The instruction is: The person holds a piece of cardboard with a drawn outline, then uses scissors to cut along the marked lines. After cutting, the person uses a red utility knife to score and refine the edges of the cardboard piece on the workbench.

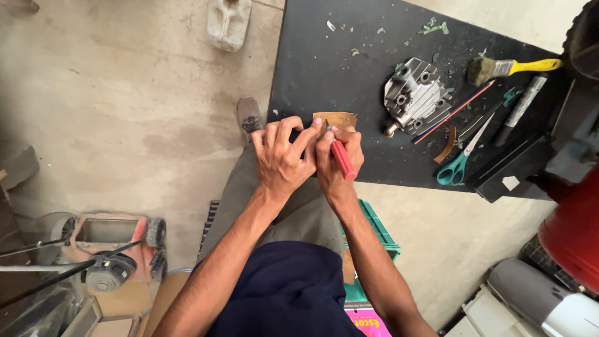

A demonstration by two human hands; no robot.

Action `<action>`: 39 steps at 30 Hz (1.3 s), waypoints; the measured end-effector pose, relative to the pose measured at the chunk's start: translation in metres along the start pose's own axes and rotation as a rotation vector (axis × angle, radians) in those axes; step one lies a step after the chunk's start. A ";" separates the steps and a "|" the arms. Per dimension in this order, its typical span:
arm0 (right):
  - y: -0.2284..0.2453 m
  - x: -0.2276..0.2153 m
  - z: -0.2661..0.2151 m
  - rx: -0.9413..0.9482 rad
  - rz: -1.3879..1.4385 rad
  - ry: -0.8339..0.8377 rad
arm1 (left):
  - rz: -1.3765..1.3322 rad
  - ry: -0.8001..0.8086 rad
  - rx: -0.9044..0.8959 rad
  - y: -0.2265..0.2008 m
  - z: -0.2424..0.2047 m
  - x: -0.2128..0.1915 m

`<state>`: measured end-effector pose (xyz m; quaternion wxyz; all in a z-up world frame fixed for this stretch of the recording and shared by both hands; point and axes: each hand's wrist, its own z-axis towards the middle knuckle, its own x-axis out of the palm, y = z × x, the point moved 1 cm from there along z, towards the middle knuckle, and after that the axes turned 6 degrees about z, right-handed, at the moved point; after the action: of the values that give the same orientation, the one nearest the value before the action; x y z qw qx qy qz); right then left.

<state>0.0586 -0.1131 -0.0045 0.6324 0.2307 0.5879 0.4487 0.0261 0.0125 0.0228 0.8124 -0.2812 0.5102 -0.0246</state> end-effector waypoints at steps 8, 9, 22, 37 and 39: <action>-0.001 -0.001 -0.004 -0.012 -0.007 -0.024 | -0.005 -0.021 0.000 -0.003 0.005 -0.005; 0.001 -0.001 -0.003 -0.016 -0.016 -0.026 | -0.003 -0.019 0.002 -0.003 0.005 -0.005; -0.006 0.000 -0.007 -0.008 -0.003 -0.040 | 0.008 -0.021 0.002 -0.001 0.000 0.000; -0.006 -0.003 -0.007 -0.040 -0.050 -0.034 | 0.002 -0.026 0.008 -0.004 0.001 -0.002; -0.006 -0.004 -0.007 -0.033 -0.010 -0.034 | 0.011 -0.016 0.001 -0.003 -0.001 -0.001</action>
<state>0.0538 -0.1206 -0.0087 0.6483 0.2249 0.5708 0.4509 0.0251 0.0100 0.0249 0.8168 -0.2780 0.5052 -0.0183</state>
